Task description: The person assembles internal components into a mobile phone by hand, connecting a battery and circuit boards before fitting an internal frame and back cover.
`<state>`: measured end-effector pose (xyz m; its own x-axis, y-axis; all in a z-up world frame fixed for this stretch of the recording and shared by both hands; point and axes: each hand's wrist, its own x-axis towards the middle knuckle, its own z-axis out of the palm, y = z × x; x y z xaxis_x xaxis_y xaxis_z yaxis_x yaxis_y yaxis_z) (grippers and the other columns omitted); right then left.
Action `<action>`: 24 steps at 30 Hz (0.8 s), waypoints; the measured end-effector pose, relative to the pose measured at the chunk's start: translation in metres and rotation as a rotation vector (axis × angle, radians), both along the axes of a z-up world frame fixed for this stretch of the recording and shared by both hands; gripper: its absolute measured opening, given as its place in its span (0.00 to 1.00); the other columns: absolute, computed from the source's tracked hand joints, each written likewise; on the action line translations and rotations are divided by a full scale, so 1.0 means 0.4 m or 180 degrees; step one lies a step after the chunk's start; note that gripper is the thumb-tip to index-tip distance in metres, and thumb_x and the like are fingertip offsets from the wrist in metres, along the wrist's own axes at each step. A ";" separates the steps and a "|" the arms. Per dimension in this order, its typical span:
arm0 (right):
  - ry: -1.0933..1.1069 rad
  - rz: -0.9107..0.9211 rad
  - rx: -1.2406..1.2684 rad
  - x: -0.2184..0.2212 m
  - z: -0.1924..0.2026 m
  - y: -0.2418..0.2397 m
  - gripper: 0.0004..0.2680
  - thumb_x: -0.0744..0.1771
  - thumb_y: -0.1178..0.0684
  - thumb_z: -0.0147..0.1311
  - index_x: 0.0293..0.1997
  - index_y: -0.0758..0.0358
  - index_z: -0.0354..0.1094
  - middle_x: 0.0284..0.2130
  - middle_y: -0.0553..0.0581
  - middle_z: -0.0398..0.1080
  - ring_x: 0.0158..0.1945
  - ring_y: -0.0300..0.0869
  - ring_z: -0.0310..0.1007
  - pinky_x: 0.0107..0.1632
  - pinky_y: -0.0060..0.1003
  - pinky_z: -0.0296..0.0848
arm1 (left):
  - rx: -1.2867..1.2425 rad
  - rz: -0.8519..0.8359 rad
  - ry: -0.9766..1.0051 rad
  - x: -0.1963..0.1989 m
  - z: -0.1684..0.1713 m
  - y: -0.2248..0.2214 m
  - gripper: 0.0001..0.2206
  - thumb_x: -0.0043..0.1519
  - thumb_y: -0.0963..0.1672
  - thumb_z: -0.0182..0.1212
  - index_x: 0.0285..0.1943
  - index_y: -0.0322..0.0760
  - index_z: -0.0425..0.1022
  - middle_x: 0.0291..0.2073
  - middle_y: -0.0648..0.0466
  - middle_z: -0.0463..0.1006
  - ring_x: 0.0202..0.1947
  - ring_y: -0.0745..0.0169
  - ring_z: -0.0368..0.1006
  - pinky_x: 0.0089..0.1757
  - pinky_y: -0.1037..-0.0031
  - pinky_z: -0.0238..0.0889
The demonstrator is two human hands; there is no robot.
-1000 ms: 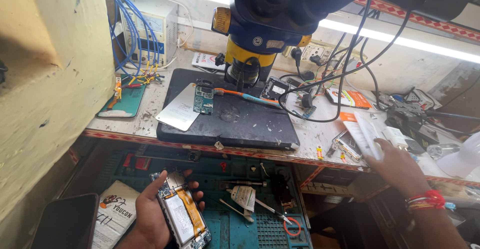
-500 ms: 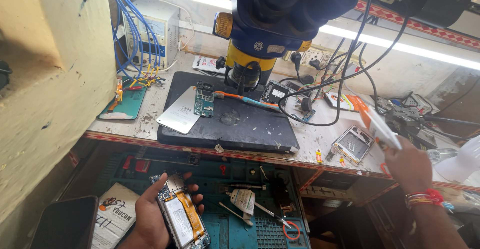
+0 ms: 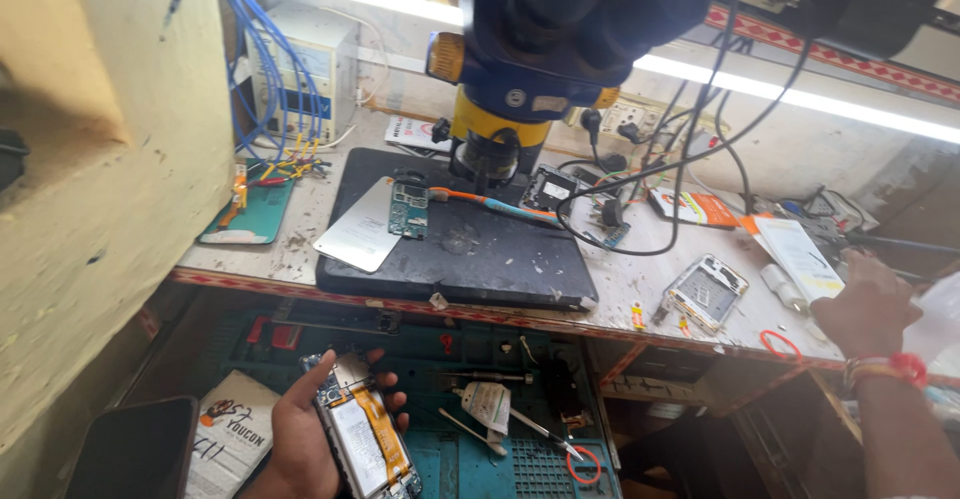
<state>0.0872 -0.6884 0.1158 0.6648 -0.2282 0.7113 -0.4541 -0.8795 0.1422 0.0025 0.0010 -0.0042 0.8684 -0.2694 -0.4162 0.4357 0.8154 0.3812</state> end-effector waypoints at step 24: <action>0.1477 -0.0517 0.1784 0.184 -0.029 0.344 0.46 0.55 0.34 0.66 0.77 0.64 0.41 0.74 0.71 0.44 0.67 0.72 0.59 0.65 0.57 0.62 | -0.0044 0.0005 -0.0124 -0.010 -0.001 0.006 0.26 0.60 0.57 0.52 0.55 0.36 0.75 0.36 0.45 0.77 0.38 0.47 0.75 0.42 0.56 0.70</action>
